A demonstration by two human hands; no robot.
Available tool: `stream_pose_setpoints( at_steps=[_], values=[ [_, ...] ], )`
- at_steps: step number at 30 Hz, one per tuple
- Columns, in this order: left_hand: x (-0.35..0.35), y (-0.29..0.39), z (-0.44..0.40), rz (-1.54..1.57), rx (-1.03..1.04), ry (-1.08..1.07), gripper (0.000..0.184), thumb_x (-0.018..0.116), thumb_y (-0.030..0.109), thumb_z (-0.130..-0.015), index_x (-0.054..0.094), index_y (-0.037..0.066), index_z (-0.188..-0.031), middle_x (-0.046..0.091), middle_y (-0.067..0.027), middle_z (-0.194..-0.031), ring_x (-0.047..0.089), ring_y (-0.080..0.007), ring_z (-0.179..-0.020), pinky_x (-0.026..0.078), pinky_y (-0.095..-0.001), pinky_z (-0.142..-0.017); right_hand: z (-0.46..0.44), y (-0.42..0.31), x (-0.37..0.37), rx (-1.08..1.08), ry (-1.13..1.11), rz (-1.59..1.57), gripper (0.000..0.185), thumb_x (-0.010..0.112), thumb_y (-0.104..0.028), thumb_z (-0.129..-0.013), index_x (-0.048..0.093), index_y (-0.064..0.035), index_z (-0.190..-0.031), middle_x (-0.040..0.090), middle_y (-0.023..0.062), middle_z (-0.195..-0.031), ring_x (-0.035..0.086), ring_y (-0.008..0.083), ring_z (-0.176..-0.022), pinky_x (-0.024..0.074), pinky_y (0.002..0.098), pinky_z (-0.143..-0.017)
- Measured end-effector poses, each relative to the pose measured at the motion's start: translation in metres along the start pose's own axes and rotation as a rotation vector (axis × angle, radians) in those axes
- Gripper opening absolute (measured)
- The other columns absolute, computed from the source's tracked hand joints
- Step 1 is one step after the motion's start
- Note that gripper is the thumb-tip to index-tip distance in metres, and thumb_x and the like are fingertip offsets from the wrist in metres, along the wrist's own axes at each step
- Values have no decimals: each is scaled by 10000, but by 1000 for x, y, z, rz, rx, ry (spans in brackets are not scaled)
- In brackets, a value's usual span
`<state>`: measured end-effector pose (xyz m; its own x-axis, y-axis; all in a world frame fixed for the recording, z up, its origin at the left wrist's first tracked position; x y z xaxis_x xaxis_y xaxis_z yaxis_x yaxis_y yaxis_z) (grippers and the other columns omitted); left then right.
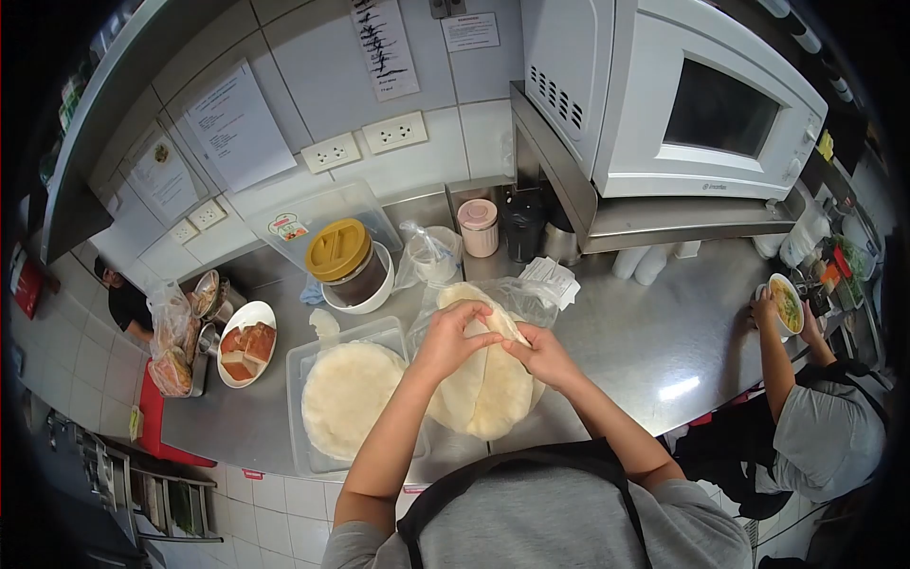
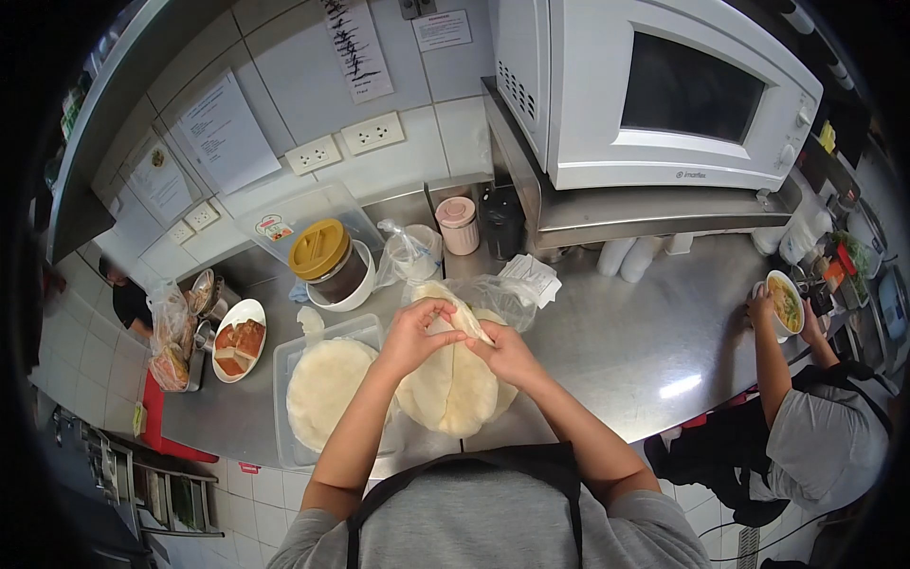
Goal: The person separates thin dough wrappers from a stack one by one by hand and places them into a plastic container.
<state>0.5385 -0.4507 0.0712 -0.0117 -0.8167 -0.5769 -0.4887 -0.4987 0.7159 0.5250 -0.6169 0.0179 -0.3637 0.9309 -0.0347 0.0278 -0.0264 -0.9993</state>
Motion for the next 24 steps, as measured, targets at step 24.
stream_pose_setpoints(
  at_steps=[24],
  values=[
    [-4, -5, 25, -106, 205, 117, 87, 687, 8, -752, 671, 1, -837, 657, -97, -894, 649, -233, -721, 515, -302, -628, 0, -7, 9, -119, -16, 232, 236, 581, -108, -860, 616, 0, -1066, 658, 107, -818, 598, 136, -736, 471, 297, -686]
  ],
)
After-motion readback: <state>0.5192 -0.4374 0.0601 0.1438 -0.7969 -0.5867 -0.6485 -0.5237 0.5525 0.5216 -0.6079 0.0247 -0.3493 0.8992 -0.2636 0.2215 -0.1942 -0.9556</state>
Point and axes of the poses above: each hand's wrist, its own z-axis away from the middle knuckle, its own x-axis out of the palm, y = z × x, the point moved 3 cm from there along -z, towards the middle knuckle
